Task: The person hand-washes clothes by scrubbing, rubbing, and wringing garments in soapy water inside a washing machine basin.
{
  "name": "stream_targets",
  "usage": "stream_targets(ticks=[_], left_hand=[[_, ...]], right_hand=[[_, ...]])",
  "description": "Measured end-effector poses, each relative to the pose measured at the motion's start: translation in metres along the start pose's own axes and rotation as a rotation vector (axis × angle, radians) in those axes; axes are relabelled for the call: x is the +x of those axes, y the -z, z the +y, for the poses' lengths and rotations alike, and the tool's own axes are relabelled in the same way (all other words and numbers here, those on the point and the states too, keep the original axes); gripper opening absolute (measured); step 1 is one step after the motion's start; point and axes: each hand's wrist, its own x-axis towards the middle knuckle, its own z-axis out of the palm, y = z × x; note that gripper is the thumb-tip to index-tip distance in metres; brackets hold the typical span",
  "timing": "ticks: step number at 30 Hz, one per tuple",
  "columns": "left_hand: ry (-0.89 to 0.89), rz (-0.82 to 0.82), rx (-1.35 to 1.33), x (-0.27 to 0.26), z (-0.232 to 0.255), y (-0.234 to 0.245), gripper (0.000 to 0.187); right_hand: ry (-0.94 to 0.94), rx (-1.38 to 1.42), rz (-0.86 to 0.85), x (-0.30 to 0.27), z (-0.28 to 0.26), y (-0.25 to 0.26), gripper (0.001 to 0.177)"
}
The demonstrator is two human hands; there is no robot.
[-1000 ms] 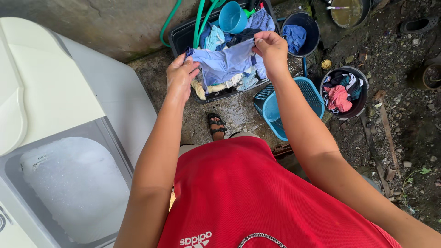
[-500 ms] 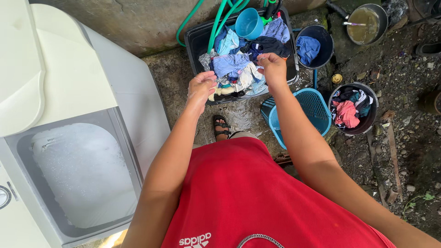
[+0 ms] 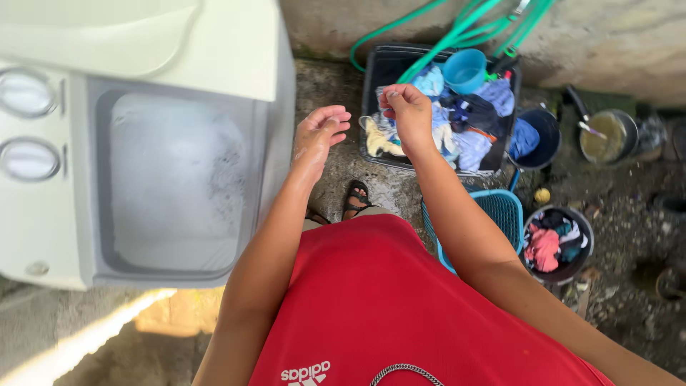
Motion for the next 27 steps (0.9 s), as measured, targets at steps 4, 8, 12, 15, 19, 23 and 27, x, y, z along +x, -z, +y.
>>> stream_targets(ticks=[4, 8, 12, 15, 19, 23, 27], left_hand=[[-0.126, 0.145, -0.119, -0.043, 0.012, 0.070, 0.028], [-0.144, 0.432, -0.159, -0.085, 0.016, 0.138, 0.026], [-0.159, 0.641, -0.165, -0.123, 0.005, 0.205, 0.025], [-0.169, 0.795, -0.169, -0.150, -0.014, 0.242, 0.026], [0.011, 1.044, -0.057, -0.169, -0.051, 0.265, 0.026], [0.176, 1.166, -0.032, -0.163, -0.092, 0.263, 0.029], [0.187, 1.189, 0.073, -0.142, -0.128, 0.258, 0.030]], right_hand=[[0.036, -0.041, -0.285, -0.015, -0.010, -0.105, 0.012], [0.088, -0.160, -0.550, -0.039, -0.010, -0.203, 0.014], [0.064, -0.230, -0.789, -0.060, 0.010, -0.280, 0.015], [-0.027, -0.332, -0.919, -0.076, 0.031, -0.328, 0.014], [0.025, -0.533, -1.127, -0.080, 0.066, -0.374, 0.015], [0.093, -0.867, -1.318, -0.059, 0.118, -0.409, 0.019], [0.028, -1.358, -1.545, -0.019, 0.181, -0.423, 0.025]])
